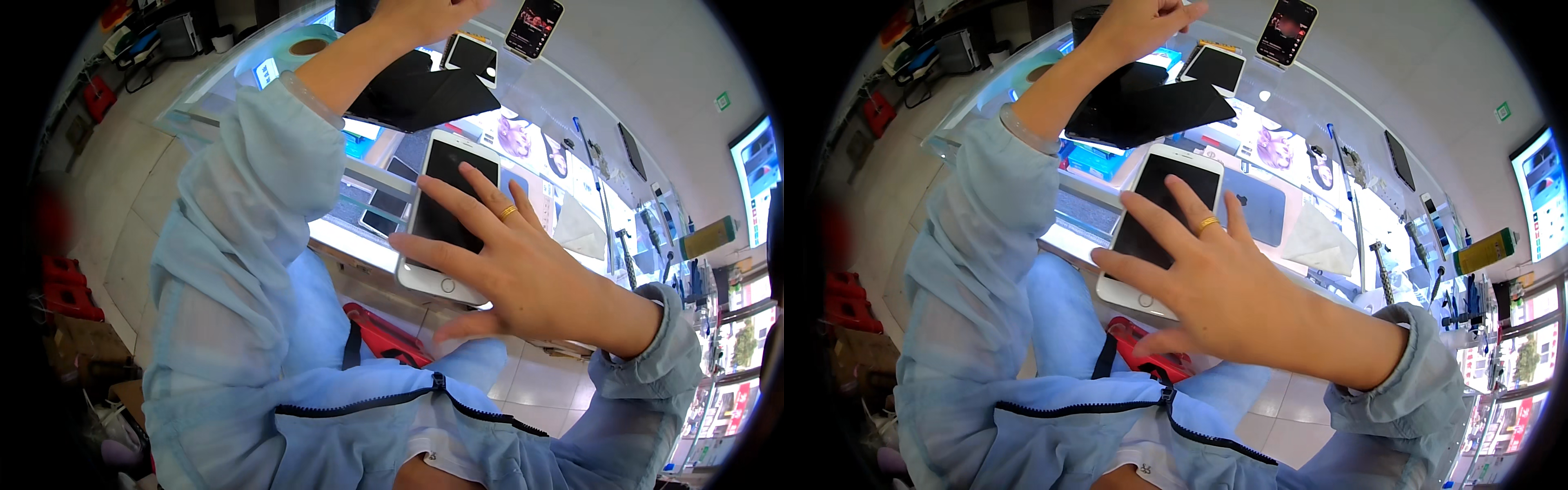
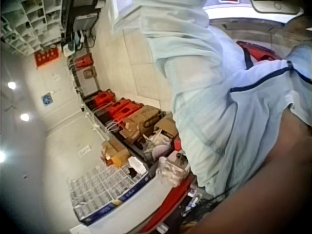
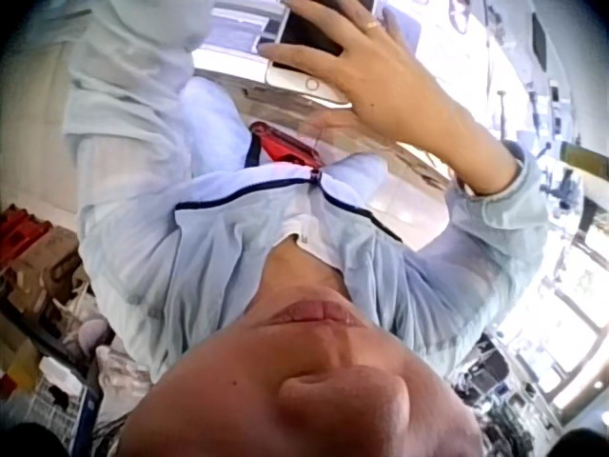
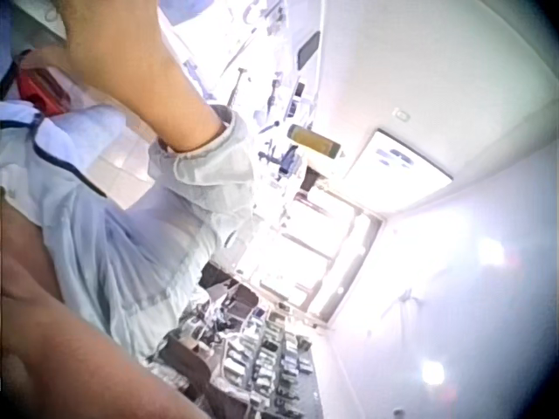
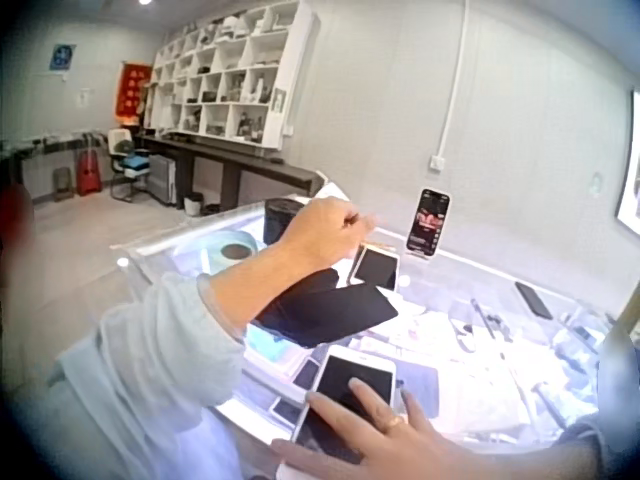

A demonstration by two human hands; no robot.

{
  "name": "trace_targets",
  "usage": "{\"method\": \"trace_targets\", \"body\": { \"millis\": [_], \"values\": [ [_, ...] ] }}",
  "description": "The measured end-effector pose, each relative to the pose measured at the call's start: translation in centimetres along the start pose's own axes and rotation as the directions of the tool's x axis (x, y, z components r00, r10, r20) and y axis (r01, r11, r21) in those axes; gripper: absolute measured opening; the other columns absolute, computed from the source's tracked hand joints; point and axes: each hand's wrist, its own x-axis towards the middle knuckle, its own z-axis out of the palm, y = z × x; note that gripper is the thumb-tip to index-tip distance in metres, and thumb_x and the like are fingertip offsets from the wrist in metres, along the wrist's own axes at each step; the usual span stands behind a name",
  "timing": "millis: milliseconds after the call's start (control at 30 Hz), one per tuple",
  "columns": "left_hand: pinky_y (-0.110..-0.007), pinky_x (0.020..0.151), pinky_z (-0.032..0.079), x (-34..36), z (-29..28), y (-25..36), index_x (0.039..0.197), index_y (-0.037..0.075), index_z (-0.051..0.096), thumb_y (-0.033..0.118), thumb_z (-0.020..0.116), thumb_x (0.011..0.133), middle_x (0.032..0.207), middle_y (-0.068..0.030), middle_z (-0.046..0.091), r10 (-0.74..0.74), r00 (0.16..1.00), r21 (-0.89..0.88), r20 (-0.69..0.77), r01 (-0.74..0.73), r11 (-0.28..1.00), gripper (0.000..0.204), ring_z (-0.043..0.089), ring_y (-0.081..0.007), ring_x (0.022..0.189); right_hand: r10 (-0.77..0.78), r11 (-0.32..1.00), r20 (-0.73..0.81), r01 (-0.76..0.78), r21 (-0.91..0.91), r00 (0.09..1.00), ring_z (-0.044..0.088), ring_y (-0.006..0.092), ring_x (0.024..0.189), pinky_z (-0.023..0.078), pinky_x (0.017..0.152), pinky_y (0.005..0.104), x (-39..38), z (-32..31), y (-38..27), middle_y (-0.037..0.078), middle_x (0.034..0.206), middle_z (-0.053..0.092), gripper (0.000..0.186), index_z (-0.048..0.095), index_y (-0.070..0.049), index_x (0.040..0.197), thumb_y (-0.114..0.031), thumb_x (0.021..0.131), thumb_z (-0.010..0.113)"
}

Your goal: The person disassembles a smartphone, removes the screen assembly, and transfers internal components to another phone chassis using a screwdriver and tweezers. They then reassemble the phone and place it on the counter.

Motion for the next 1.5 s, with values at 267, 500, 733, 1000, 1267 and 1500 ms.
{"method": "trace_targets", "body": {
  "millis": [267, 500, 733, 1000, 1267, 1500],
  "values": [
    [-0.037, 0.06, 0.048, -1.4, 0.6, 1.3, 0.071, 0.005, 0.065, 0.041, 0.063, 0.079, 0.068, -0.0134, 0.064, 0.018, 0.964, 0.089, 0.265, -0.043, 0.995, 0.037, 0.062, -0.027, 0.064, 0.145, 0.97, -0.063, -0.129, 0.204, 0.987, 0.034, 0.0506, 0.123, 0.035, 0.099, 0.052, -1.7, 0.2, -0.8, 0.022, 0.135, 0.037, 0.04, 0.055, -0.017, 0.114, -0.032, 0.078, 0.067],
    [-0.035, 0.056, 0.044, -3.3, 1.7, 2.0, 0.065, 0.006, 0.063, 0.05, 0.063, 0.079, 0.06, -0.0107, 0.059, 0.168, 0.872, -0.005, 0.46, -0.186, 0.983, 0.046, 0.057, -0.024, 0.057, 0.396, 0.896, -0.102, -0.359, 0.262, 0.913, 0.033, 0.0487, 0.126, 0.037, 0.098, 0.0518, -6.1, 1.5, -4.0, 0.019, 0.137, 0.037, 0.044, 0.059, -0.018, 0.112, -0.02, 0.071, 0.073],
    [-0.028, 0.049, 0.033, -3.4, 1.7, 2.8, 0.069, 0.005, 0.062, 0.042, 0.065, 0.083, 0.059, -0.0057, 0.053, 0.185, 0.879, -0.031, 0.439, -0.191, 0.981, 0.04, 0.045, -0.0144, 0.052, 0.509, 0.847, -0.311, -0.401, 0.35, 0.803, 0.037, 0.0453, 0.126, 0.039, 0.097, 0.0496, -7.8, 3.3, -6.0, 0.017, 0.134, 0.044, 0.045, 0.063, -0.021, 0.114, -0.017, 0.071, 0.073],
    [-0.024, 0.05, 0.037, -14.1, -4.2, 10.4, 0.086, 0.004, 0.065, 0.023, 0.063, 0.087, 0.064, -0.0012, 0.056, 0.304, 0.759, -0.623, 0.575, 0.166, 0.764, 0.019, 0.049, -0.0063, 0.058, 0.57, 0.817, -0.405, -0.442, 0.37, 0.715, 0.039, 0.0448, 0.124, 0.039, 0.097, 0.0469, -8.3, 4.4, -7.9, 0.018, 0.13, 0.048, 0.04, 0.065, -0.018, 0.112, -0.01, 0.073, 0.07],
    [-0.036, 0.082, 0.047, -27.0, 2.8, 12.8, 0.137, 0.014, 0.029, 0.062, 0.032, 0.09, 0.123, -0.0059, 0.05, 0.358, 0.695, -0.607, 0.623, 0.719, -0.338, 0.068, 0.054, -0.0168, 0.105, 0.598, 0.8, -0.46, -0.453, 0.394, 0.656, 0.041, 0.0436, 0.123, 0.037, 0.098, 0.0465, -8.3, 5.2, -10.4, 0.019, 0.125, 0.052, 0.037, 0.067, -0.016, 0.109, -0.01, 0.073, 0.07],
    [-0.051, 0.104, 0.037, -26.9, 2.0, 16.8, 0.143, 0.017, 0.02, 0.06, 0.017, 0.091, 0.14, -0.0063, 0.033, 0.267, 0.703, -0.349, 0.659, 0.6, -0.72, 0.067, 0.038, -0.0226, 0.128, 0.627, 0.779, -0.55, -0.47, 0.415, 0.552, 0.05, 0.0389, 0.114, 0.038, 0.093, 0.0442, -7.8, 5.6, -11.2, 0.016, 0.118, 0.057, 0.042, 0.067, -0.007, 0.103, -0.013, 0.063, 0.077]
  ]
}}
